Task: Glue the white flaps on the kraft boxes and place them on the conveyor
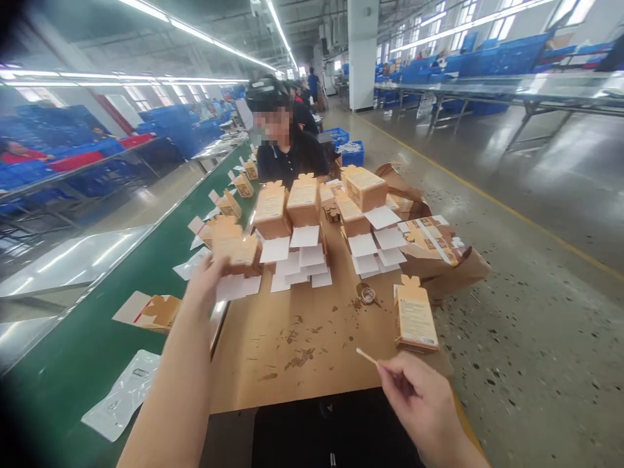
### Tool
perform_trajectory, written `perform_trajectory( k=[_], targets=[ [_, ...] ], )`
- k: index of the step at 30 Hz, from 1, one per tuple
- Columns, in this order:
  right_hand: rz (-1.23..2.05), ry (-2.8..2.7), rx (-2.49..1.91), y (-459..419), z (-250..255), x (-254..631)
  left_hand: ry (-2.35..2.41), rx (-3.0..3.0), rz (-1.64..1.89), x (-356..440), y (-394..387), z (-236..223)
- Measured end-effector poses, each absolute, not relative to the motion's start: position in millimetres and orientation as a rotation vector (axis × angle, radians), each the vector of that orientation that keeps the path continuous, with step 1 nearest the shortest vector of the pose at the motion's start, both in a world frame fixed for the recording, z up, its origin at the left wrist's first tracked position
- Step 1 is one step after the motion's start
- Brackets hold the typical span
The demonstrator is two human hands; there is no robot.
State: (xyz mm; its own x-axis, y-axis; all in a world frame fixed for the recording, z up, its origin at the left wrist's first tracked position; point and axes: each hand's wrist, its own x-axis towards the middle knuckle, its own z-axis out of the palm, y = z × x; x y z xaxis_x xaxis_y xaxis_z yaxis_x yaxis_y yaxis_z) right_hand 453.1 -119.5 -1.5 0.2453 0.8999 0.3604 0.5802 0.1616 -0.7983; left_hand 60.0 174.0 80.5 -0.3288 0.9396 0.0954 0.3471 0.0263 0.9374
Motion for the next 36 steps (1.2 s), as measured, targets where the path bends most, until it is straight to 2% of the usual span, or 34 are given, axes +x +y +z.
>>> perform_trajectory(
  k=[3,7,11,15,22,29,32,36],
  targets=[
    [0.203,-1.684,-1.599,-70.9,28.7,484.8,1.4,1.003,1.404,38.4,111.5,59.9],
    [0.271,-2.027,-1.915,3.3,54.0,506.2,1.301,0.83,1.303,50.8,40.8,14.4],
    [0.283,-2.142,-1.95,40.9,49.3,499.4,1.285,0.827,1.163,85.9,11.1,-18.5],
    [0.295,-2.205,-1.937,52.4,39.0,497.8,1.259,0.837,1.125,106.4,7.6,-27.3],
    [0.25,-2.118,-1.85,19.1,37.6,500.9,1.247,0.898,1.052,113.9,5.1,-17.2],
    [0.347,-1.917,-1.283,-73.0,-24.9,385.9,1.274,0.912,1.049,118.8,-0.7,-15.7],
    [0.342,-1.902,-1.253,-80.0,-47.7,343.1,1.285,0.959,1.035,116.8,-4.0,-15.5],
    [0.347,-1.904,-1.241,-71.1,-60.3,330.5,1.306,1.017,1.035,115.6,-7.2,-21.5]
  ],
)
